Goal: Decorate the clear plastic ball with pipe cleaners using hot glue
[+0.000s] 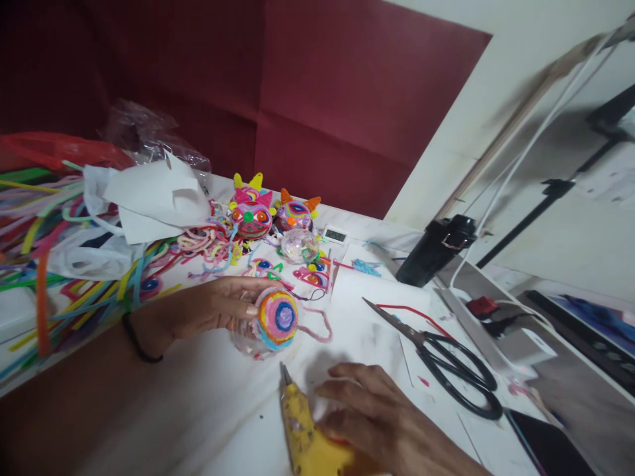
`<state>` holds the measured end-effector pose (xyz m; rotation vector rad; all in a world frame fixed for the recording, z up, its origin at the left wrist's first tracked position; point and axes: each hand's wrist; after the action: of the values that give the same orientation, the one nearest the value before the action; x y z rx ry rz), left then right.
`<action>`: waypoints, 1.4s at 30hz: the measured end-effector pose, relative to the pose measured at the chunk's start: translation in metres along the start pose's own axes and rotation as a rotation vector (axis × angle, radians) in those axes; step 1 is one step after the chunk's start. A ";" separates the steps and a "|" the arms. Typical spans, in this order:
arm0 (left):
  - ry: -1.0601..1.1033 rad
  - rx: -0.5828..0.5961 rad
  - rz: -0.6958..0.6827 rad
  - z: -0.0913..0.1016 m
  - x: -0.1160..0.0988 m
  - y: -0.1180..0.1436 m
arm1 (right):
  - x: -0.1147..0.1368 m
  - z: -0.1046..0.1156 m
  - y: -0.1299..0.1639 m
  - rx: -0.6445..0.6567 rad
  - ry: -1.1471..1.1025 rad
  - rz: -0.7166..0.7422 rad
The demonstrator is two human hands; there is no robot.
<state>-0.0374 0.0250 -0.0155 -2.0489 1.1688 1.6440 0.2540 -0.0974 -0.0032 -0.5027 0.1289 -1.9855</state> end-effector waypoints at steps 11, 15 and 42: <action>-0.041 0.078 -0.018 0.004 0.000 0.000 | 0.024 -0.049 -0.090 0.010 0.698 0.162; -0.034 0.096 -0.014 0.003 -0.001 0.000 | 0.024 -0.057 -0.095 0.063 0.725 0.087; -0.029 0.069 -0.037 0.005 0.002 -0.003 | 0.018 -0.060 -0.097 -0.047 0.776 0.004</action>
<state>-0.0390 0.0292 -0.0194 -1.9855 1.1549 1.5886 0.1417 -0.0766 -0.0224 0.2651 0.6539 -2.0787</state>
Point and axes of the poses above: each hand's wrist, its own y-axis away from the middle knuckle, its own z-axis out of the back of the hand, x = y × z, and after that the axes turned 8 degrees about z, right-handed
